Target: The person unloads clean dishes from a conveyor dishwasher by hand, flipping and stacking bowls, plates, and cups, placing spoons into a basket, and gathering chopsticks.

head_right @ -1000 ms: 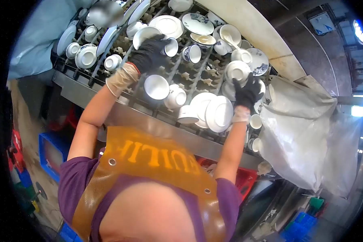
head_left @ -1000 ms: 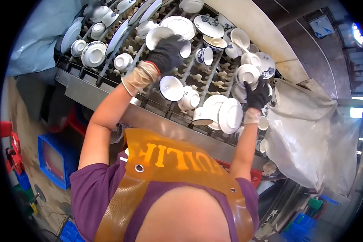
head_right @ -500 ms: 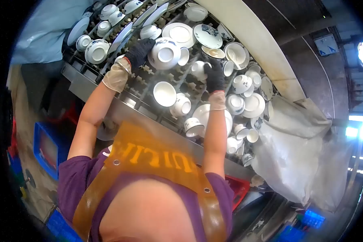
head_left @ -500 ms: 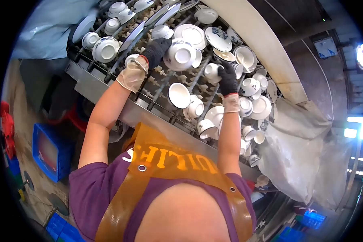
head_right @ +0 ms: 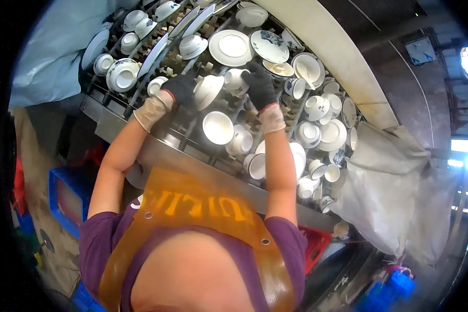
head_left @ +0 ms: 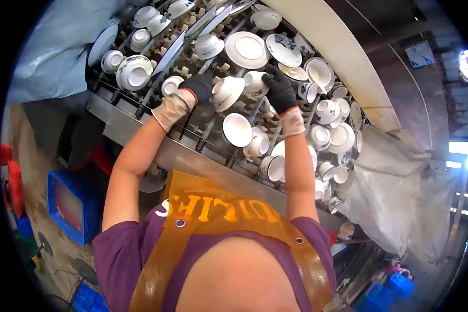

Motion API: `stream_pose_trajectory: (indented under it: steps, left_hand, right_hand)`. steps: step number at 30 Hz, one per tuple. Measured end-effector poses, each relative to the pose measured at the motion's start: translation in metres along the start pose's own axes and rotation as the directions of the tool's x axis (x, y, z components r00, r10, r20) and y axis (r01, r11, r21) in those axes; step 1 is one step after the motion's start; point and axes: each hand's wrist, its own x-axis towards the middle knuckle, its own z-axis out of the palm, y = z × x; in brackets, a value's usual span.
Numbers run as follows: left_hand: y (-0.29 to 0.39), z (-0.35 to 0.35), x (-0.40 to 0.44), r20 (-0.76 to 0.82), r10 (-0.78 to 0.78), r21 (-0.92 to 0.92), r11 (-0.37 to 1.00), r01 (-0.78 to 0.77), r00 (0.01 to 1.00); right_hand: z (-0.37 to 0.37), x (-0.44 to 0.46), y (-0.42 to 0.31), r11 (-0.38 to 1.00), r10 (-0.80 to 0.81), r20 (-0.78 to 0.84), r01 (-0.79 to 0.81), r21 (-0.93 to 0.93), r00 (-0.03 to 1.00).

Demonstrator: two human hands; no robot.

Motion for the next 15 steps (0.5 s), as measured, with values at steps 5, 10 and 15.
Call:
stream_pose_trajectory:
  steps: [5,10,15]
  left_hand:
    - [-0.059,0.044,0.056,0.103,0.328,0.156,0.927,-0.340,0.939]
    - [-0.095,0.083,0.086,-0.007,0.506,0.367,0.804,-0.469,0.862]
    - [-0.069,0.055,0.065,-0.259,0.300,0.005,0.951,-0.310,0.918]
  right_hand:
    - [0.014,0.007,-0.042,0.618,-0.241,-0.148,0.034,-0.785,0.959]
    - [0.020,0.090,-0.011,0.630,-0.001,-0.250,-0.194,-0.752,0.968]
    - [0.028,0.102,-0.008,0.786,-0.184,-0.390,-0.104,-0.610,0.902]
